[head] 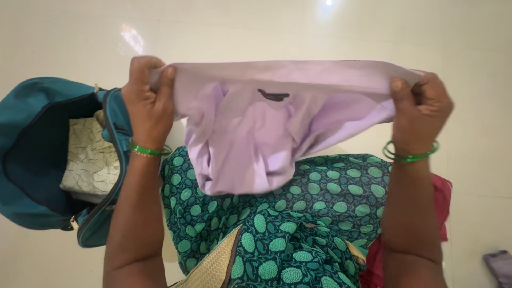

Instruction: The person folds a patterned shirt and a light-colored shirt on the floor, then places the folded patterned shirt into a bag.

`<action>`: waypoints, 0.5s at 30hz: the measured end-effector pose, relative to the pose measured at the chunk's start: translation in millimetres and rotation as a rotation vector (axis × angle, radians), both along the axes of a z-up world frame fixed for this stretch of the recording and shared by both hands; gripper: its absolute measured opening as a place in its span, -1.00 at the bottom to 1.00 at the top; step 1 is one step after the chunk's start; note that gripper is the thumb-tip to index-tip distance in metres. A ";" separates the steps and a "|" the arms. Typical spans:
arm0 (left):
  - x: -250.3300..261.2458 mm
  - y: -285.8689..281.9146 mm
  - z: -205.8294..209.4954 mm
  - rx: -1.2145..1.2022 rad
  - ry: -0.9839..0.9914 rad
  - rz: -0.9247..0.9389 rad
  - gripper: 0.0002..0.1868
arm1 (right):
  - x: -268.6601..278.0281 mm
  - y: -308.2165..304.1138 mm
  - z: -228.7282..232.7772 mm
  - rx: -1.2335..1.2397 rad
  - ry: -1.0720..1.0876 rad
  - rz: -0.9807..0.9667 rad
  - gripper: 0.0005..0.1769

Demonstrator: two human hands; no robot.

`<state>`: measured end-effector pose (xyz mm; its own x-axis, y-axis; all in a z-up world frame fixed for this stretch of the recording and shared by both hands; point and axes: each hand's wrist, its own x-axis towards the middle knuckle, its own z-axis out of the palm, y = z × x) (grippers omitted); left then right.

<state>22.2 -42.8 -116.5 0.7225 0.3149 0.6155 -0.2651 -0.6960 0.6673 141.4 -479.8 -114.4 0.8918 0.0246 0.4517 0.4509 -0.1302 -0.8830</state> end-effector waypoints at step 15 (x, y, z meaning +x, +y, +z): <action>-45.7 -20.2 -120.0 -1.264 0.482 -0.205 -0.30 | -4.2 -1.1 -135.1 0.385 0.806 0.336 -0.52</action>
<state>-23.5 -63.0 -236.5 0.8827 0.3321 -0.3324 0.1484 0.4742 0.8678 137.2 -480.9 -249.5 0.9115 0.3143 -0.2652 -0.3513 0.2599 -0.8995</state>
